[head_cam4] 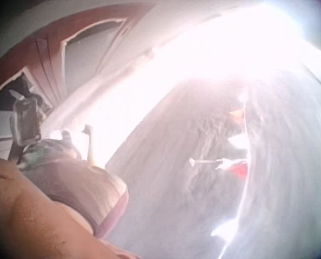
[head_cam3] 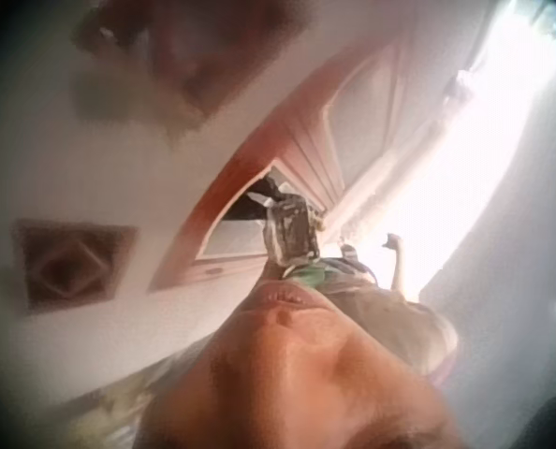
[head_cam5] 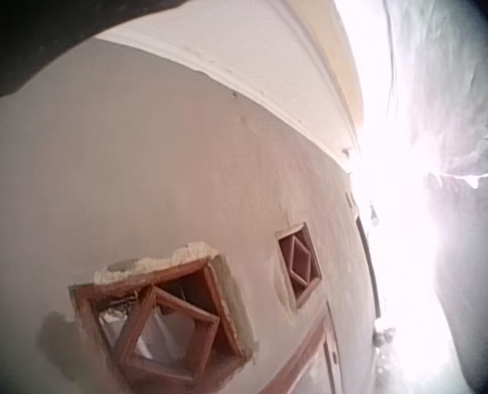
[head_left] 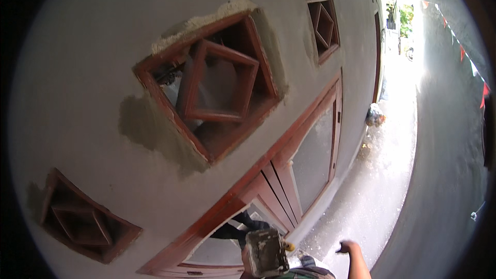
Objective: The person applies plaster to the wall around a decorative vent using a trowel and hand. They repeatedly scoop plaster from a container, apply it to the wall, and smooth the surface with their fingers and the trowel.
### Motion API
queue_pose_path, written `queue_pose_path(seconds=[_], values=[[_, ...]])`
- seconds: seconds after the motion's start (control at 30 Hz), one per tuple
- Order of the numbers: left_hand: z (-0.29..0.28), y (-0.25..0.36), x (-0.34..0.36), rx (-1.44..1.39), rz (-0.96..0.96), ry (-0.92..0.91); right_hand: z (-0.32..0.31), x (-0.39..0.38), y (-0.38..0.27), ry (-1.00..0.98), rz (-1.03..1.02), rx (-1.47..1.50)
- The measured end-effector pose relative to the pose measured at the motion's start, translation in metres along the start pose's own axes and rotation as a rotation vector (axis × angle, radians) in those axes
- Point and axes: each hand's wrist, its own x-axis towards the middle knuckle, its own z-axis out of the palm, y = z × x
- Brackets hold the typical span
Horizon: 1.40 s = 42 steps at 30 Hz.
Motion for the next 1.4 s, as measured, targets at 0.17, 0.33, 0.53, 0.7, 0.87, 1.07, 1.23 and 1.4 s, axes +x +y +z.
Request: queue_pose_path(seconds=[0.17,0.33,0.53,0.7,0.87,1.07,1.23,1.4], values=[[-0.004,-0.004,0.011,0.044,0.064,0.235,-0.199,-0.096,-0.097,0.855,-0.407,0.423],[0.010,0.000,0.041,-0.153,0.022,-0.007,-0.320,-0.276,-0.219,1.226,-0.769,0.731],[0.061,-0.002,0.017,-0.120,0.154,-0.070,-0.267,-0.381,-0.250,1.015,-0.855,0.715],[0.057,-0.017,0.002,-0.079,0.259,-0.007,-0.232,-0.395,-0.262,0.852,-0.699,0.814],[0.053,-0.014,0.002,-0.004,0.269,0.008,-0.249,-0.393,-0.268,0.867,-0.783,0.520],[0.055,-0.011,0.011,0.069,0.198,0.078,-0.254,-0.394,-0.279,0.446,-0.910,0.017],[0.047,-0.006,0.010,0.145,0.107,0.088,-0.248,-0.371,-0.300,0.303,-0.883,-0.085],[0.049,-0.004,0.010,0.119,0.123,0.102,-0.250,-0.363,-0.306,0.247,-0.927,0.029]])
